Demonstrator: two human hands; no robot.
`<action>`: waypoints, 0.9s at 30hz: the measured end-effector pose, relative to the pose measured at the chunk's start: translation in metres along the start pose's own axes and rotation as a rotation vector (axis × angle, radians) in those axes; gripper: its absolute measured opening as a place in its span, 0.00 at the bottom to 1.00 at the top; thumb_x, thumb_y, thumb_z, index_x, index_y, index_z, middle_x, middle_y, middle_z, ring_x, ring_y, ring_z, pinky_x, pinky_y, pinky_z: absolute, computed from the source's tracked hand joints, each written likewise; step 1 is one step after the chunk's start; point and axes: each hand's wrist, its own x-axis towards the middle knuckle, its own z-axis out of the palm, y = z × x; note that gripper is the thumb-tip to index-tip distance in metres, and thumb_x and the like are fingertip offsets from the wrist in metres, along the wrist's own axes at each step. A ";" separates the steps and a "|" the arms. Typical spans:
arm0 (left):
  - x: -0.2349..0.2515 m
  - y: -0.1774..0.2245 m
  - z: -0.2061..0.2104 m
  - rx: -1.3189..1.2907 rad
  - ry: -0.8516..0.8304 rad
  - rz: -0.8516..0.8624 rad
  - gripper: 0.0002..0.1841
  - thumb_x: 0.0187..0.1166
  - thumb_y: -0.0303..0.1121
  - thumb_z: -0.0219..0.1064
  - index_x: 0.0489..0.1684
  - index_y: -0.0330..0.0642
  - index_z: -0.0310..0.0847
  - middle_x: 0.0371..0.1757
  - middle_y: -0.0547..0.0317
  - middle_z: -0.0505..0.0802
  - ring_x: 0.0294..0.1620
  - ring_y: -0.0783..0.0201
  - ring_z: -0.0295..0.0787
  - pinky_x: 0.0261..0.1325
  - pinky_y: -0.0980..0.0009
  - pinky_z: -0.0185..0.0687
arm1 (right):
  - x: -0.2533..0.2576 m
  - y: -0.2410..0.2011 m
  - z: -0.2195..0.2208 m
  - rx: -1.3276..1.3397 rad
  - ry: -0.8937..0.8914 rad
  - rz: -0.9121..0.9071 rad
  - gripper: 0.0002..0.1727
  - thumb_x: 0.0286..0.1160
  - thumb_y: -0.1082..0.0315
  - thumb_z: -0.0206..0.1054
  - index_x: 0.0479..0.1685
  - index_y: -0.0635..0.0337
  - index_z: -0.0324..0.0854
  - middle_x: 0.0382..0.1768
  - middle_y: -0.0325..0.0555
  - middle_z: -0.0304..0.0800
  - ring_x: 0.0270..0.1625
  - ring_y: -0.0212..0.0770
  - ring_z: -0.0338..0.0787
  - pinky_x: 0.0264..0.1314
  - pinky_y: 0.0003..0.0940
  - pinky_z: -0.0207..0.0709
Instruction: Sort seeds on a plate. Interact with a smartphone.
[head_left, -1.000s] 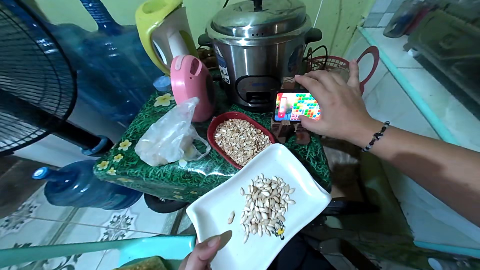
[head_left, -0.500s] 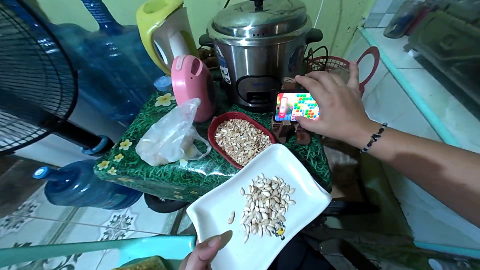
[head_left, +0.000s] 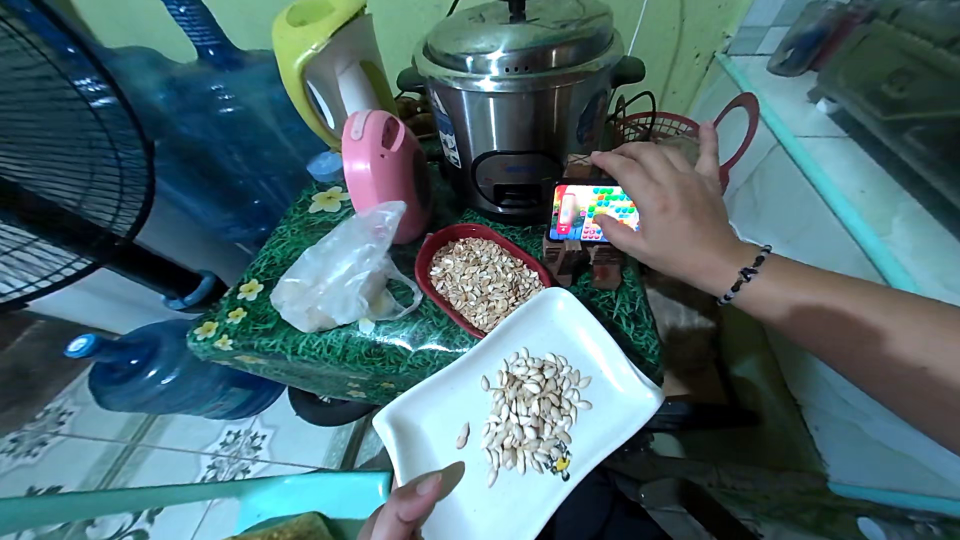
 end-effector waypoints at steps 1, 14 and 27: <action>0.000 0.000 0.000 0.003 -0.003 -0.001 0.10 0.68 0.26 0.61 0.40 0.46 0.87 0.35 0.54 0.97 0.38 0.65 0.97 0.44 0.64 0.94 | 0.000 0.001 0.001 0.000 0.019 -0.010 0.31 0.82 0.52 0.61 0.84 0.50 0.72 0.73 0.54 0.81 0.77 0.63 0.79 0.81 0.87 0.34; 0.000 0.000 -0.001 -0.008 -0.012 -0.012 0.09 0.67 0.28 0.65 0.38 0.46 0.90 0.36 0.54 0.97 0.38 0.65 0.97 0.44 0.63 0.94 | 0.000 0.007 0.000 0.033 0.058 -0.055 0.28 0.88 0.60 0.43 0.83 0.48 0.75 0.72 0.54 0.83 0.79 0.60 0.79 0.81 0.88 0.32; 0.000 0.000 0.000 -0.003 -0.016 -0.013 0.09 0.69 0.27 0.62 0.39 0.46 0.88 0.36 0.54 0.97 0.38 0.65 0.97 0.44 0.64 0.94 | 0.000 0.009 0.000 0.074 0.029 -0.078 0.29 0.88 0.59 0.42 0.85 0.50 0.73 0.74 0.54 0.82 0.76 0.61 0.81 0.81 0.89 0.29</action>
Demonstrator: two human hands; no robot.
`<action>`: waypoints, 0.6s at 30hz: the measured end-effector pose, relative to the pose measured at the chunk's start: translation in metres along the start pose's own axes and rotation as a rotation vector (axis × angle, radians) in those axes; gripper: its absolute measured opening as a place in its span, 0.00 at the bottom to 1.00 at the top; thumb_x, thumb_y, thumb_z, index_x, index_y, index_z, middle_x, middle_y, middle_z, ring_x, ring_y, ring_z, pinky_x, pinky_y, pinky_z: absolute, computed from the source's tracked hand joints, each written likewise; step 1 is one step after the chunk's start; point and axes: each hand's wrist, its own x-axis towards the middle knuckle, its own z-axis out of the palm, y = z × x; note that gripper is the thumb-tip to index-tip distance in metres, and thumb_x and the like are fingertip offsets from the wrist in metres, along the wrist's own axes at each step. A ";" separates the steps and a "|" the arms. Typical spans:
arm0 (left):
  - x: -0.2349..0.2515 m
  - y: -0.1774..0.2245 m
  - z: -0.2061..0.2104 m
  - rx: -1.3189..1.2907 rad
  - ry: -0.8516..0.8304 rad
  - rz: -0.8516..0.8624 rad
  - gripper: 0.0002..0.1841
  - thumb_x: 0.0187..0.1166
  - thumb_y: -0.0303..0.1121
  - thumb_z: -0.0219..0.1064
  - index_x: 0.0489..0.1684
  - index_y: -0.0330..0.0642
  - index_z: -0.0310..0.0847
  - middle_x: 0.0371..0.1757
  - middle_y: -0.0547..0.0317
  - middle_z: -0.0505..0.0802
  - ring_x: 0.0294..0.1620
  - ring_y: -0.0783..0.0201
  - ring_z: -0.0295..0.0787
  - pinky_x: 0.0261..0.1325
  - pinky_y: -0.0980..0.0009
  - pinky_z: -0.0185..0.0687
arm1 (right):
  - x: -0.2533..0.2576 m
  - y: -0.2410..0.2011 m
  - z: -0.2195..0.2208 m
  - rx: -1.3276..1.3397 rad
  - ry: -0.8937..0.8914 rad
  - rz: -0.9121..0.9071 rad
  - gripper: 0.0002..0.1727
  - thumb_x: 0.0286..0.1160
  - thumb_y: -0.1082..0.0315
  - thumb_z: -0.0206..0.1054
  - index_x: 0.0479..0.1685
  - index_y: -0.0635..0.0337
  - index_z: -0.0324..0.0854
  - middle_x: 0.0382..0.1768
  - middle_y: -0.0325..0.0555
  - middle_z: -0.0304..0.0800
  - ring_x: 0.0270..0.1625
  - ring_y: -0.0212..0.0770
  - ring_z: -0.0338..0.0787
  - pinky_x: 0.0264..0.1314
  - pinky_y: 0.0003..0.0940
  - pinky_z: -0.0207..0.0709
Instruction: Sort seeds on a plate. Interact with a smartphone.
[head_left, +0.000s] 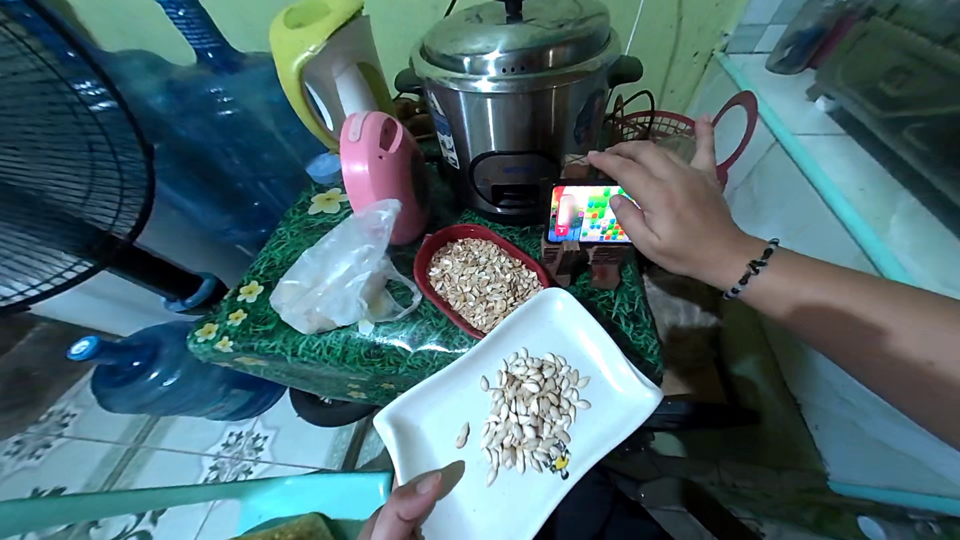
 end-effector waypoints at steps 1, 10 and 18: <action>0.000 0.000 0.000 -0.001 0.001 0.002 0.09 0.69 0.27 0.62 0.38 0.46 0.89 0.35 0.54 0.97 0.38 0.65 0.97 0.44 0.64 0.94 | 0.000 0.000 0.000 0.000 0.000 -0.003 0.29 0.88 0.59 0.42 0.85 0.50 0.72 0.74 0.54 0.82 0.76 0.61 0.82 0.81 0.89 0.29; 0.000 0.000 0.001 0.027 0.035 -0.004 0.10 0.69 0.27 0.60 0.37 0.46 0.89 0.34 0.55 0.97 0.37 0.66 0.97 0.42 0.65 0.94 | 0.000 0.003 -0.002 0.014 -0.005 -0.024 0.29 0.88 0.59 0.42 0.85 0.50 0.72 0.73 0.54 0.82 0.77 0.59 0.81 0.81 0.90 0.27; 0.001 -0.001 0.001 0.021 0.016 0.003 0.10 0.69 0.26 0.60 0.38 0.46 0.89 0.35 0.55 0.97 0.38 0.66 0.97 0.43 0.65 0.94 | -0.001 0.004 -0.004 0.012 -0.005 -0.038 0.30 0.85 0.62 0.42 0.85 0.49 0.72 0.73 0.54 0.82 0.77 0.60 0.81 0.80 0.90 0.27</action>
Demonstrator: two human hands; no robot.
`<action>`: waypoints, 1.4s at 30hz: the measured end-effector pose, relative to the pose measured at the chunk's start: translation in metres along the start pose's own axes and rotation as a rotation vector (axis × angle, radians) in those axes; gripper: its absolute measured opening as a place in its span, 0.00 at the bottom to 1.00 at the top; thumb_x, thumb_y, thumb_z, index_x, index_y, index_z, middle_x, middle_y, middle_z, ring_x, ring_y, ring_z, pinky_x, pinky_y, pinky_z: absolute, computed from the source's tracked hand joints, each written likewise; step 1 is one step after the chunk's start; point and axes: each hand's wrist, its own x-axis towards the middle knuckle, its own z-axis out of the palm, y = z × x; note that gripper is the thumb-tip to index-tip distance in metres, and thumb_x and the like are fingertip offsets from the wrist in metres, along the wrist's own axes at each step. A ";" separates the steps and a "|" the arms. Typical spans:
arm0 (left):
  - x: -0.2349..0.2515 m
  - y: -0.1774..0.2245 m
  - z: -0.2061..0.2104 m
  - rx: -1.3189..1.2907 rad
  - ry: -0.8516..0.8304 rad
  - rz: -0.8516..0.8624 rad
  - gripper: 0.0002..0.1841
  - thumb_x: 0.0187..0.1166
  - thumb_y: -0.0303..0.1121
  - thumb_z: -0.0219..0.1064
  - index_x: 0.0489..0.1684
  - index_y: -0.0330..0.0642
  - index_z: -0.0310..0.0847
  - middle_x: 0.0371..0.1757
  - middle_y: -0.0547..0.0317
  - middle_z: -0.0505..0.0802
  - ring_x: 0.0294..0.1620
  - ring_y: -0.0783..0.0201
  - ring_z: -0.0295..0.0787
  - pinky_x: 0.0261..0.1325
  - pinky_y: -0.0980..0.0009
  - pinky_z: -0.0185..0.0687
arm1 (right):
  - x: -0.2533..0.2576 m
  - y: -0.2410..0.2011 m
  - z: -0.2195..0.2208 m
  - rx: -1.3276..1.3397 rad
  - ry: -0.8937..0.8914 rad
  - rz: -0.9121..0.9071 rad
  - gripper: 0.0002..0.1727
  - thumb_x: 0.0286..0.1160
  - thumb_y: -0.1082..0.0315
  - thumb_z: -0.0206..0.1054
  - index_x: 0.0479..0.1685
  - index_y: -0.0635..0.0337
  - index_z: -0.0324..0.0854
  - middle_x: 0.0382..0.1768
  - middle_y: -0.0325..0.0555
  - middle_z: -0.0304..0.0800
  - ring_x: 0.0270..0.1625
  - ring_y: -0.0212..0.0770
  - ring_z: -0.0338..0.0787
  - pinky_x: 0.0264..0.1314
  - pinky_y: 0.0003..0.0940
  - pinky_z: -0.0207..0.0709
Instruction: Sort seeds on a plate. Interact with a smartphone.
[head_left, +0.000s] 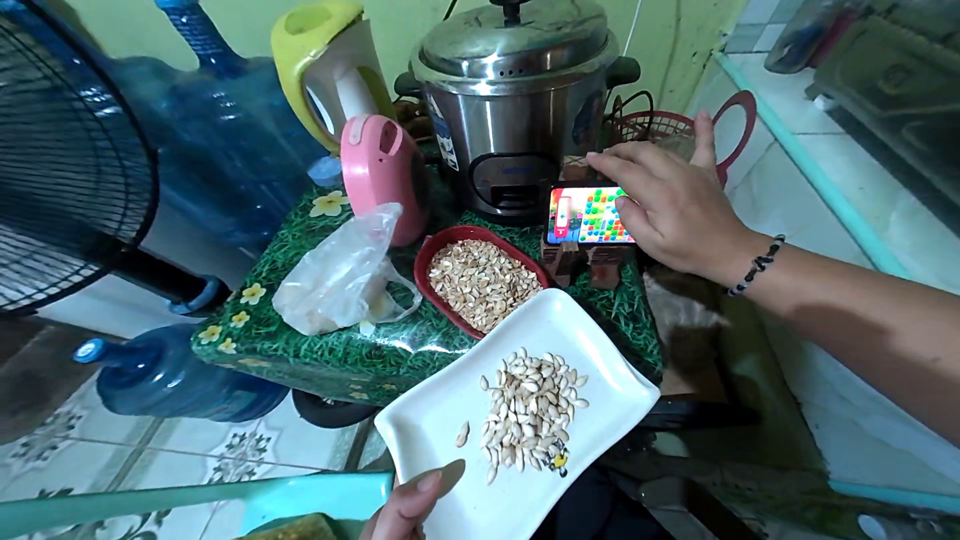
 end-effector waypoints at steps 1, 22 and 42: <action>0.000 0.000 0.000 0.001 -0.003 0.000 0.10 0.69 0.27 0.60 0.38 0.46 0.89 0.35 0.55 0.97 0.38 0.65 0.97 0.43 0.64 0.94 | 0.000 0.000 0.000 0.003 0.006 -0.003 0.30 0.84 0.63 0.43 0.85 0.50 0.72 0.73 0.54 0.82 0.77 0.60 0.81 0.80 0.90 0.27; 0.000 -0.001 -0.001 -0.030 -0.028 0.002 0.09 0.68 0.27 0.63 0.39 0.46 0.89 0.36 0.53 0.97 0.39 0.65 0.97 0.44 0.63 0.94 | 0.000 0.019 -0.021 0.064 0.079 0.075 0.32 0.80 0.67 0.42 0.84 0.53 0.72 0.72 0.52 0.84 0.80 0.56 0.79 0.83 0.86 0.27; -0.001 0.000 0.000 -0.027 -0.009 -0.001 0.09 0.68 0.27 0.63 0.41 0.46 0.87 0.36 0.54 0.97 0.38 0.65 0.97 0.43 0.63 0.94 | -0.001 0.005 -0.003 -0.003 -0.006 0.004 0.38 0.72 0.53 0.62 0.87 0.52 0.69 0.74 0.51 0.83 0.77 0.60 0.80 0.81 0.89 0.28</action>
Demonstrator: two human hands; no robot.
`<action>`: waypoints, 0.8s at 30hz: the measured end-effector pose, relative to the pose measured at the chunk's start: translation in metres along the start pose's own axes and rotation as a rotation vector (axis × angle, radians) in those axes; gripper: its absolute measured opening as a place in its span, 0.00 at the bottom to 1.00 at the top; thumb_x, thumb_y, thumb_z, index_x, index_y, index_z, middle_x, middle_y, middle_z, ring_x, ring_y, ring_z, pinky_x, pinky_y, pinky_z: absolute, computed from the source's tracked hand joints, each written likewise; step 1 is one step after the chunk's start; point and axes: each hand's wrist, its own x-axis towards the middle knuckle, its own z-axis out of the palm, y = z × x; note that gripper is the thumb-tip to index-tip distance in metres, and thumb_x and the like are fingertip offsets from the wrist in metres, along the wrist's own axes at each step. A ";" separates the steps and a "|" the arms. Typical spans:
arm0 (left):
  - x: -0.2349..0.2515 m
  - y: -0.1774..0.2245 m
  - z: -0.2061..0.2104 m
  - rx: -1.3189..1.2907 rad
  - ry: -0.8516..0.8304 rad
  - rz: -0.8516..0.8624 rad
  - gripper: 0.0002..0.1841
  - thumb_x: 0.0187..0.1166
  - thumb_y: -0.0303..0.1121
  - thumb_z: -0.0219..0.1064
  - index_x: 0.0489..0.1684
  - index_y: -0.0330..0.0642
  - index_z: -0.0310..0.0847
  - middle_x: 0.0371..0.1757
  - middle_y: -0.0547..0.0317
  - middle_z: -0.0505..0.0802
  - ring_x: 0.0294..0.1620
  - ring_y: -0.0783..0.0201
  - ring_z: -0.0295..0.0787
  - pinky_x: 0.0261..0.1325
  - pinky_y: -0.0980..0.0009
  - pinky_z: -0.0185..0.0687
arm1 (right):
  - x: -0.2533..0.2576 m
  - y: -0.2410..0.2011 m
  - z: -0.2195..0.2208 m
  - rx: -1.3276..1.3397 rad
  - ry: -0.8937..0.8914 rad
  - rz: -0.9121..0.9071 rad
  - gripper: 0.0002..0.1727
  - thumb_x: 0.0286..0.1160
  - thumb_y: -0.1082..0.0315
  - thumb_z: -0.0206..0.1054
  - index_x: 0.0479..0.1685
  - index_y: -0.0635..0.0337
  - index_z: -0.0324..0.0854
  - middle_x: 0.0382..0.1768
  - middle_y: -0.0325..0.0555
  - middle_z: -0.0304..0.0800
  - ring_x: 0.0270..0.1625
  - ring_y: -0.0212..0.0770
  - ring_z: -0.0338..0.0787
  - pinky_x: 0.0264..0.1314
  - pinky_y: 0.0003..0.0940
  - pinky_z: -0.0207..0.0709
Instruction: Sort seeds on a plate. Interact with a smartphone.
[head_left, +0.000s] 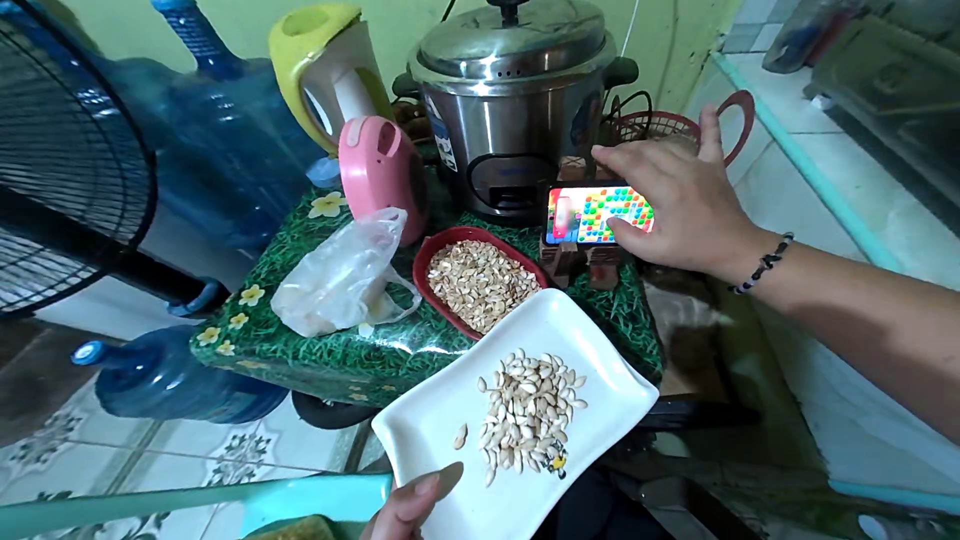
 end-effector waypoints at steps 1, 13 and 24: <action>0.000 0.000 0.000 -0.001 0.003 -0.001 0.09 0.68 0.27 0.62 0.40 0.46 0.87 0.36 0.54 0.97 0.38 0.65 0.97 0.43 0.63 0.94 | 0.000 0.000 0.001 -0.003 0.003 0.004 0.37 0.73 0.52 0.62 0.87 0.52 0.69 0.74 0.50 0.83 0.77 0.59 0.80 0.81 0.88 0.28; -0.001 0.001 0.000 -0.013 -0.011 -0.006 0.09 0.68 0.27 0.64 0.38 0.46 0.89 0.36 0.54 0.97 0.38 0.65 0.97 0.44 0.63 0.94 | 0.003 -0.007 0.006 -0.020 0.009 0.059 0.33 0.79 0.51 0.59 0.83 0.53 0.73 0.73 0.52 0.83 0.77 0.60 0.80 0.82 0.87 0.31; -0.001 0.002 0.000 0.010 0.002 0.001 0.09 0.68 0.28 0.63 0.38 0.47 0.90 0.35 0.54 0.97 0.38 0.66 0.97 0.44 0.64 0.94 | 0.003 -0.009 0.008 -0.035 0.003 0.071 0.40 0.68 0.48 0.71 0.84 0.51 0.71 0.73 0.52 0.82 0.77 0.61 0.80 0.82 0.88 0.30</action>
